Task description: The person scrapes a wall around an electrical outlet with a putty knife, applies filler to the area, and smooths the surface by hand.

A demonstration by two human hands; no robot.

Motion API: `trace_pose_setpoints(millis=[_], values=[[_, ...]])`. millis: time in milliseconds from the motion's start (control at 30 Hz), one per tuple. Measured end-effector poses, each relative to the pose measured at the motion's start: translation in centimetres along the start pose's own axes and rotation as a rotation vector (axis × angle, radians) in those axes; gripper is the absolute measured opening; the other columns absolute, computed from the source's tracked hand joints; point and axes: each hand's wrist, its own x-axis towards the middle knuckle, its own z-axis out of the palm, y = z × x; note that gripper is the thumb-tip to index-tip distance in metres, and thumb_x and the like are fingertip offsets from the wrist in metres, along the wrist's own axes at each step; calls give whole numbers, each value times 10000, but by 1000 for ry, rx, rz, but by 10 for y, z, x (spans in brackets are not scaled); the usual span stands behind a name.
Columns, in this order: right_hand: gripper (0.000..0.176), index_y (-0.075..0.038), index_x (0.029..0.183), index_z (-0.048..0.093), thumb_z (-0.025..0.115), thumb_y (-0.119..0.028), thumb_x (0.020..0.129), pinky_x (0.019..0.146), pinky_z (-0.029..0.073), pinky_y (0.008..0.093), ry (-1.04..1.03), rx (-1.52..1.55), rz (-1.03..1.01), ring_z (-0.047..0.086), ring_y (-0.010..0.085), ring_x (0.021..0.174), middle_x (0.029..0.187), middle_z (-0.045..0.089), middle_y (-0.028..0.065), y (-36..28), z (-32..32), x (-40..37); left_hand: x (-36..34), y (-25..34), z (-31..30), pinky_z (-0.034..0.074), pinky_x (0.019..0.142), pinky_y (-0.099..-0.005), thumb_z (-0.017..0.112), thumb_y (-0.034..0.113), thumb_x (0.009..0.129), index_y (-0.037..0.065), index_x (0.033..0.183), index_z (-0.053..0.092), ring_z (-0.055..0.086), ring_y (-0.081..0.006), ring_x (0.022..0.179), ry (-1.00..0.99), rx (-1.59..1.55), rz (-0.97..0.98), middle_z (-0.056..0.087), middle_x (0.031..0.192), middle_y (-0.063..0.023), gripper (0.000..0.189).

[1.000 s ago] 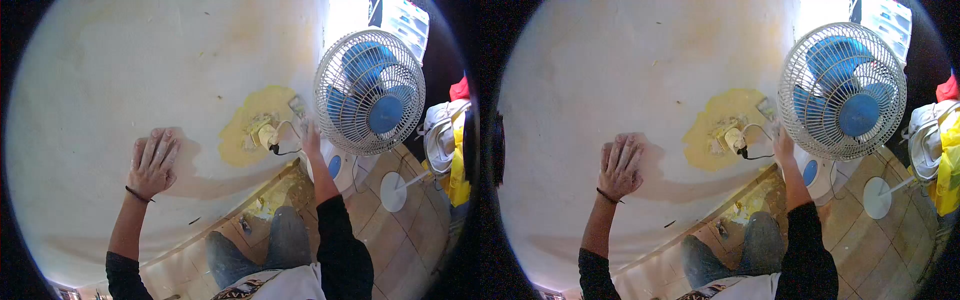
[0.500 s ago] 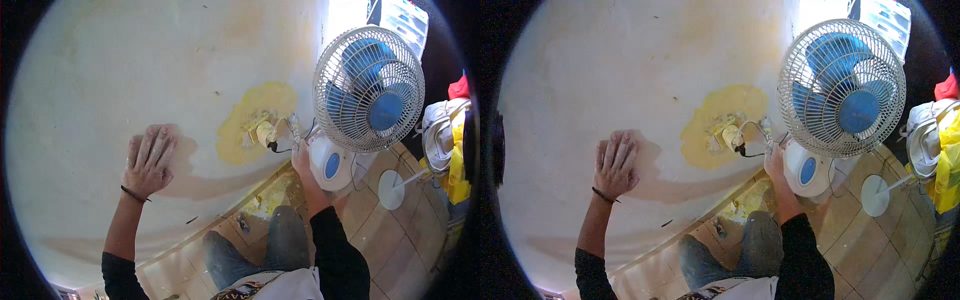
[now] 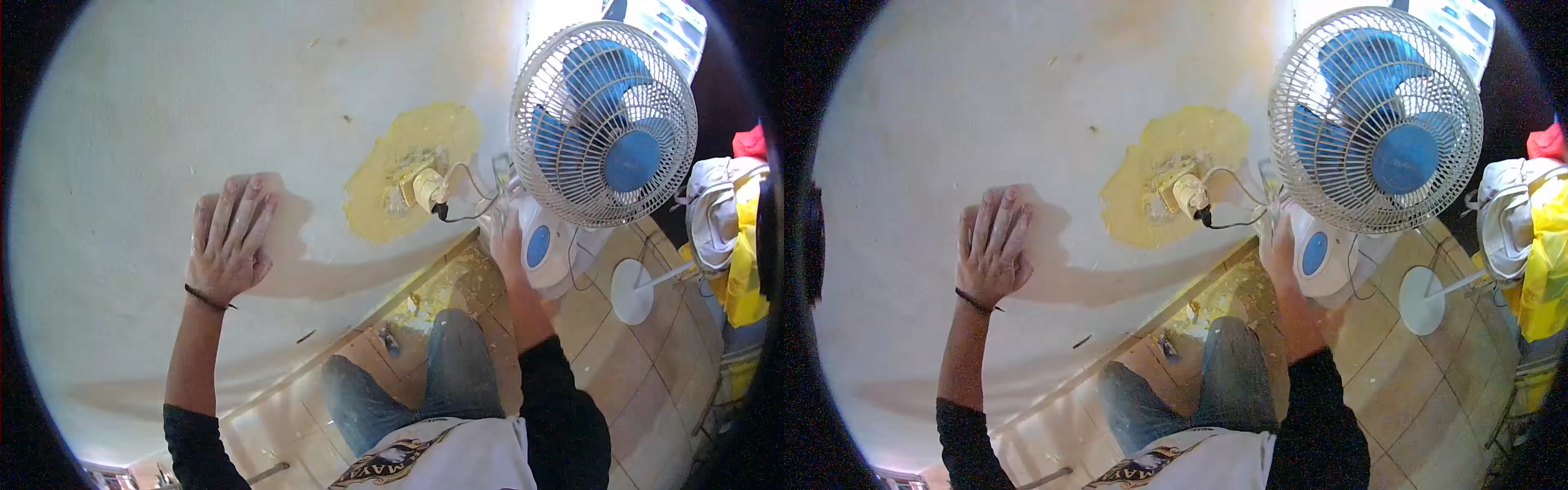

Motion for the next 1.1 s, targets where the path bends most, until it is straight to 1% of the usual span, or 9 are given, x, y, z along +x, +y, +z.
trace_pose_setpoints(millis=[200, 267, 367, 567, 733, 833, 900, 967, 1100], values=[[229, 35, 1124, 501, 535, -125, 965, 814, 452, 455, 69, -134, -87, 601, 382, 939, 983, 597, 231, -11, -43, -128, 2, 0, 0, 244, 1164, -514, 526, 175, 726, 205, 1412, 491, 329, -242, 1438, 17, -50, -5, 391, 1538, -7, 688], [227, 24, 1079, 517, 563, -149, 940, 790, 459, 472, -293, -159, 313, 609, 383, 929, 964, 612, 226, 4, -63, -153, 4, 0, -8, 281, 1147, -504, 534, 179, 739, 193, 1409, 496, 339, -231, 1431, -30, -58, -18, 398, 1532, 0, 671], [305, -2, 1123, 565, 576, -226, 916, 827, 477, 455, -581, -475, 423, 626, 405, 943, 1020, 641, 258, 26, -82, -162, 1, -1, -5, 224, 1182, -511, 534, 181, 753, 192, 1433, 466, 334, -251, 1435, -4, -35, 3, 396, 1534, -26, 684], [360, -8, 1111, 615, 624, -237, 833, 805, 516, 468, -763, -805, 116, 641, 413, 952, 981, 660, 264, 146, -79, -193, -8, -1, 1, 267, 1168, -492, 591, 108, 733, 153, 1364, 520, 399, -257, 1390, 124, -130, -8, 461, 1480, -47, 637], [279, 23, 999, 675, 609, -170, 809, 878, 511, 480, -1195, -985, 283, 643, 409, 1001, 1073, 657, 256, 218, -39, -242, -37, -11, -5, 305, 1136, -480, 608, 166, 778, 142, 1303, 565, 438, -273, 1361, 202, -125, -100, 511, 1428, -63, 527], [293, 15, 1055, 649, 580, -137, 815, 889, 496, 481, -1181, -861, 313, 620, 392, 1030, 1120, 632, 245, 159, -18, -231, -61, -28, -13, 310, 1128, -487, 569, 244, 841, 139, 1330, 554, 431, -283, 1366, 204, -5, -132, 506, 1435, -70, 501], [340, -29, 1139, 607, 580, -141, 819, 899, 477, 484, -754, -764, -253, 581, 388, 1060, 1144, 607, 219, 136, -4, -195, -67, -29, -12, 297, 1135, -502, 533, 311, 904, 122, 1359, 535, 411, -314, 1379, 176, 67, -149, 485, 1457, -90, 493], [553, 39, 1294, 520, 593, -328, 887, 1008, 402, 548, -425, -793, -434, 495, 426, 1217, 1273, 536, 282, 64, -6, -112, -69, -26, -7, 312, 1119, -481, 547, 255, 829, 179, 1359, 550, 440, -290, 1363, 150, 136, -196, 499, 1453, -53, 535], [658, 89, 1314, 485, 589, -404, 891, 1081, 344, 548, -221, -1099, -211, 417, 476, 1297, 1380, 442, 335, 54, -2, 10, -70, -26, -4, 320, 1108, -481, 465, 339, 930, 161, 1352, 551, 454, -305, 1347, 133, 192, -191, 507, 1442, -83, 466]])
